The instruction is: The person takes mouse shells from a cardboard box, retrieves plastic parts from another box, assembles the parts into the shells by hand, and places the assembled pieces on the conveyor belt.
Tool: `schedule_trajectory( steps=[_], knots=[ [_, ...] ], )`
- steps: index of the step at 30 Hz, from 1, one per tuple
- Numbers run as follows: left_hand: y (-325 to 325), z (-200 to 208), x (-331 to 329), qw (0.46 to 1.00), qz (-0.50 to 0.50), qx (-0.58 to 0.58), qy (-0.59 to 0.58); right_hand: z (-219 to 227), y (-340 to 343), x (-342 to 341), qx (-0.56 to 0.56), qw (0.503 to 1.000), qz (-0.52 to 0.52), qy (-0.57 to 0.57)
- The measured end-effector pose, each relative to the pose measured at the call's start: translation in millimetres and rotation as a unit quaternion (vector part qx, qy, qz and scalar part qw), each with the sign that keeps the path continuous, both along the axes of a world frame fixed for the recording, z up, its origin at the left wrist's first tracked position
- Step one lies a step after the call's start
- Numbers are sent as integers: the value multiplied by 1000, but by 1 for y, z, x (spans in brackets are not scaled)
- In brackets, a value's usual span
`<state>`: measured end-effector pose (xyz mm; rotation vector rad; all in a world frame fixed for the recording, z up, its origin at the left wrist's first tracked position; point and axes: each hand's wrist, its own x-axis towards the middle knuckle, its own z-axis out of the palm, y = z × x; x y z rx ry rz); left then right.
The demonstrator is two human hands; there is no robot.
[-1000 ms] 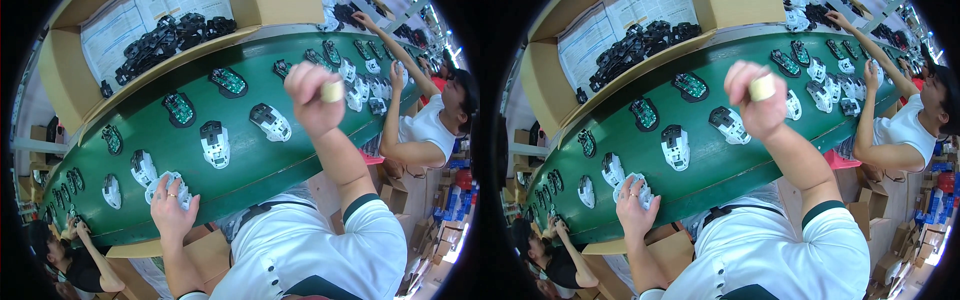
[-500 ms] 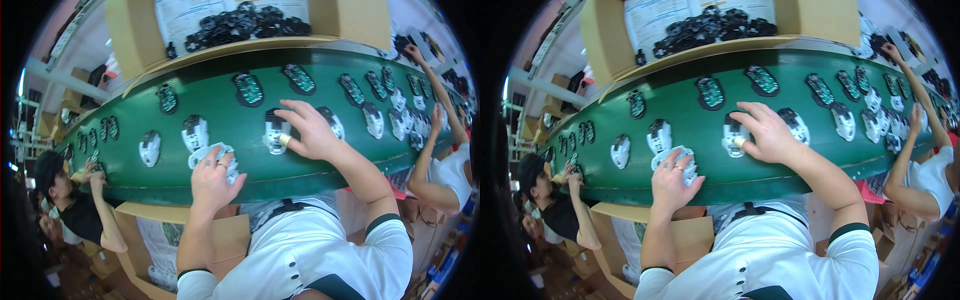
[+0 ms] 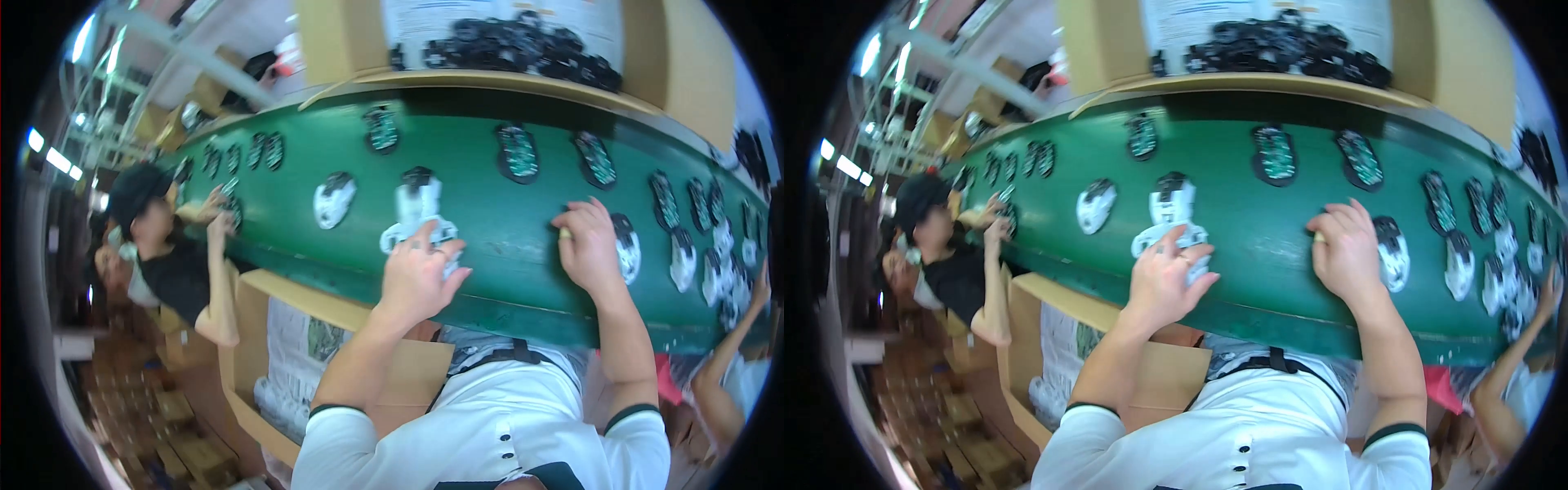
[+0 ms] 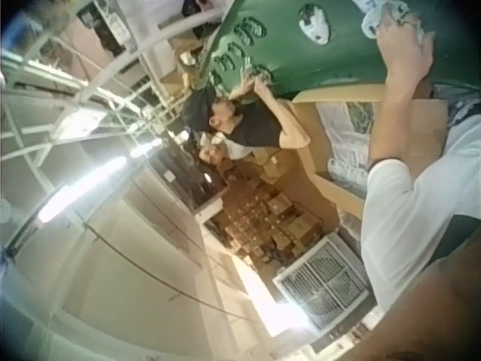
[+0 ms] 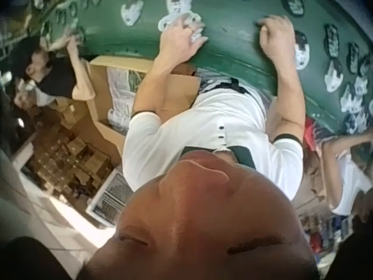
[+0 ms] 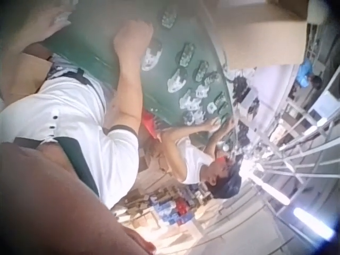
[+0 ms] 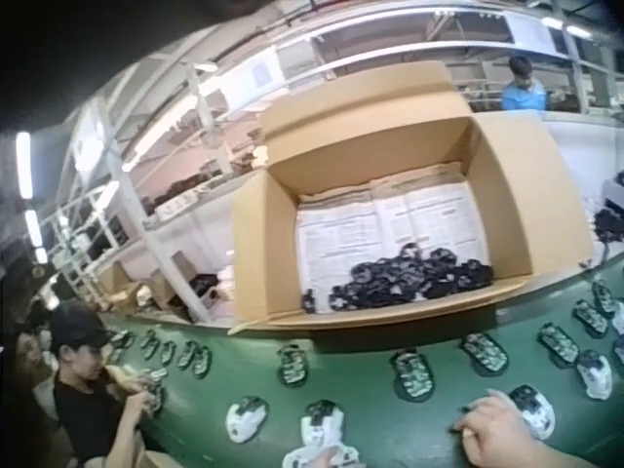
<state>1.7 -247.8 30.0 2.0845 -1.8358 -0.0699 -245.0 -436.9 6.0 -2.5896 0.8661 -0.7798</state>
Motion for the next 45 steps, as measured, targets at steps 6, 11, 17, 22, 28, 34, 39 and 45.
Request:
schedule_trajectory(
  steps=[6,11,17,22,28,34,39,45],
  knots=[
    [-7,-12,-11,999,6,-25,44,-3,29,-8,141,967,174,-123],
    [2,-17,-16,993,-2,-105,58,-21,37,5,229,940,236,-86],
    [-3,-15,-31,965,-125,-172,157,-27,33,3,292,929,202,-101],
    [-6,-19,-34,945,-160,-218,186,-35,40,6,308,914,243,-101],
    [-11,-31,-35,915,-136,-342,168,-29,45,14,276,905,318,-59],
    [-6,-43,-49,911,-170,-277,255,-32,47,15,251,923,278,-90],
    [-7,-40,-45,937,-153,-231,215,-26,45,13,262,924,257,-110],
    [-6,-36,-39,944,-100,-196,244,-25,41,14,233,937,222,-138]
  ],
)
